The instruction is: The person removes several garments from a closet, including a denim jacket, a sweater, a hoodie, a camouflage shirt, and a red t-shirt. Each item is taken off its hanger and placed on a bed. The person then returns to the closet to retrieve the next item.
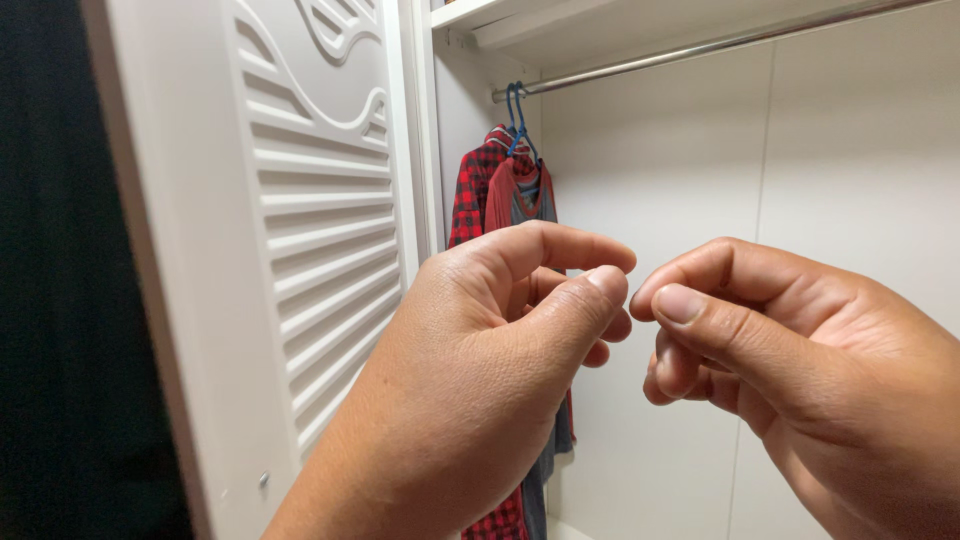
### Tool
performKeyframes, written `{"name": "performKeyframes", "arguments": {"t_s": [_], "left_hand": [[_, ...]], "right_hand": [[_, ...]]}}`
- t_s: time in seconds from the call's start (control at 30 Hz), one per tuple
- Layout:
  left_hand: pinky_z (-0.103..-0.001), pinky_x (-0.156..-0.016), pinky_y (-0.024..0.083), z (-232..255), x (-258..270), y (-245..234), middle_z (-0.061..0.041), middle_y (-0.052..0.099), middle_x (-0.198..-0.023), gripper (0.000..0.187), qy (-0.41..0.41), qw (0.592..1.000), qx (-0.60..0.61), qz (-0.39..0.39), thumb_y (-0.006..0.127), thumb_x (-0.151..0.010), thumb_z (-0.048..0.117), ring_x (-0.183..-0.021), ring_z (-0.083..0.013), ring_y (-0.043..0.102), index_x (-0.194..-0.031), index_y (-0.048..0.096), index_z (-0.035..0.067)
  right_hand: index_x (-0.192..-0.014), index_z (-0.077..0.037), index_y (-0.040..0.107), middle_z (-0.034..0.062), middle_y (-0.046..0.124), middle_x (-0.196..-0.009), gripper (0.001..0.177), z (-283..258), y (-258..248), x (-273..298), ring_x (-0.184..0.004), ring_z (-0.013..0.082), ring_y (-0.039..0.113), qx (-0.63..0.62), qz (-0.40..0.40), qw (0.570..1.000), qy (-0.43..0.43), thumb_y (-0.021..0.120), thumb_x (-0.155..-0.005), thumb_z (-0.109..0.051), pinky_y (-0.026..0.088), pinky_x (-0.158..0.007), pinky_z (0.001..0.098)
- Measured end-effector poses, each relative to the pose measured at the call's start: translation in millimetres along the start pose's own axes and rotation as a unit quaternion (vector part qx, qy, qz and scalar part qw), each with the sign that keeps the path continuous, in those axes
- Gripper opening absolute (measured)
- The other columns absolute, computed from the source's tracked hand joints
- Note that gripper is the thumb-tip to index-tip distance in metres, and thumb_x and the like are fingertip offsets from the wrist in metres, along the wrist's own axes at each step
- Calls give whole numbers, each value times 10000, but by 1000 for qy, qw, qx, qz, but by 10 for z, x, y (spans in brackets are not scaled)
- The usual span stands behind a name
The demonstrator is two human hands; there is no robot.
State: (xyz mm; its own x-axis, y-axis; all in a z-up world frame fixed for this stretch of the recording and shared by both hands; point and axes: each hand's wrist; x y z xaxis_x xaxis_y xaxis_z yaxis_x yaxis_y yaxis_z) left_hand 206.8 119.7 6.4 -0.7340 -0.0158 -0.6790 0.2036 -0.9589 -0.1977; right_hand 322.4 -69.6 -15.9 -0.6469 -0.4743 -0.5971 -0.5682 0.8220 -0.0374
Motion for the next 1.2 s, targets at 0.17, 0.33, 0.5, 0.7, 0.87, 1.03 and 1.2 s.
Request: {"name": "performKeyframes", "arguments": {"t_s": [0.17, 0.33, 0.5, 0.7, 0.87, 1.03, 1.2], "left_hand": [[-297, -727, 589, -409, -766, -27, -79, 805, -914, 357, 0, 997, -47, 69, 640, -957, 273, -840, -134, 685, -1176, 757, 17], [-320, -751, 612, -825, -1501, -15, -101, 774, -958, 364, -45, 983, -127, 121, 641, -935, 291, -867, -171, 749, -1175, 753, 41], [-379, -878, 579, -1258, -2101, -35, -105, 716, -1158, 421, -36, 948, -247, 198, 649, -915, 292, -1055, -240, 703, -1284, 693, 95], [-419, -984, 510, -1656, -2604, -141, -163, 667, -1275, 477, -44, 903, -327, 275, 668, -880, 307, -1197, -306, 651, -1305, 660, 92], [-417, -978, 499, -1888, -2975, -265, -184, 655, -1252, 565, -38, 890, -336, 307, 648, -827, 228, -1182, -310, 631, -1354, 550, 51], [-411, -924, 546, -2011, -3232, -328, -196, 709, -1180, 424, -149, 907, -265, 293, 593, -909, 226, -1075, -297, 720, -1275, 652, 19], [-405, -823, 539, -2171, -3439, -298, -152, 741, -1019, 366, -227, 934, -105, 257, 568, -973, 323, -946, -250, 700, -1105, 725, 20]], "right_hand": [[-1142, 45, 703, 160, 719, -924, 258, 289, -216, -813, -896, 258, 684, -8, -30, 999, 11, 619, -1056, -183, 583, -838, 466], [-1206, 6, 714, 136, 723, -1090, 309, 459, -389, -1501, -1008, 249, 652, 5, -56, 998, 1, 587, -1053, -230, 568, -879, 441], [-1259, -14, 724, 127, 707, -1151, 354, 739, -508, -2071, -1068, 238, 646, 16, -60, 998, 8, 561, -1058, -256, 575, -892, 436], [-1354, -15, 652, 122, 762, -1120, 373, 1091, -543, -2745, -1038, 198, 684, -44, -115, 992, -4, 556, -1055, -216, 596, -877, 426], [-1391, -18, 620, 133, 743, -1134, 394, 1326, -541, -3182, -1049, 206, 680, -72, -132, 989, 4, 556, -1050, -203, 600, -882, 429], [-1390, -34, 611, 98, 696, -1291, 397, 1536, -534, -3453, -1177, 198, 663, -66, -134, 989, 14, 562, -1032, -198, 565, -928, 431], [-1405, -36, 607, 115, 715, -1343, 410, 1717, -588, -3612, -1210, 228, 634, -131, -156, 978, 50, 529, -1052, -228, 523, -967, 449]]}}
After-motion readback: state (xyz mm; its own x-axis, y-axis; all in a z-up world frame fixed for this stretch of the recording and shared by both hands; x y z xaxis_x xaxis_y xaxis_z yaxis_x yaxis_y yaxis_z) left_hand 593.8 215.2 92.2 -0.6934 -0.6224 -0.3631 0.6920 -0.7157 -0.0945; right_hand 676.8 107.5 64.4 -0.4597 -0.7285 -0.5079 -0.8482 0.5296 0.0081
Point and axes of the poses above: each hand's wrist, its own x-axis away from the middle knuckle, its own y-axis out of the palm, z = x × y
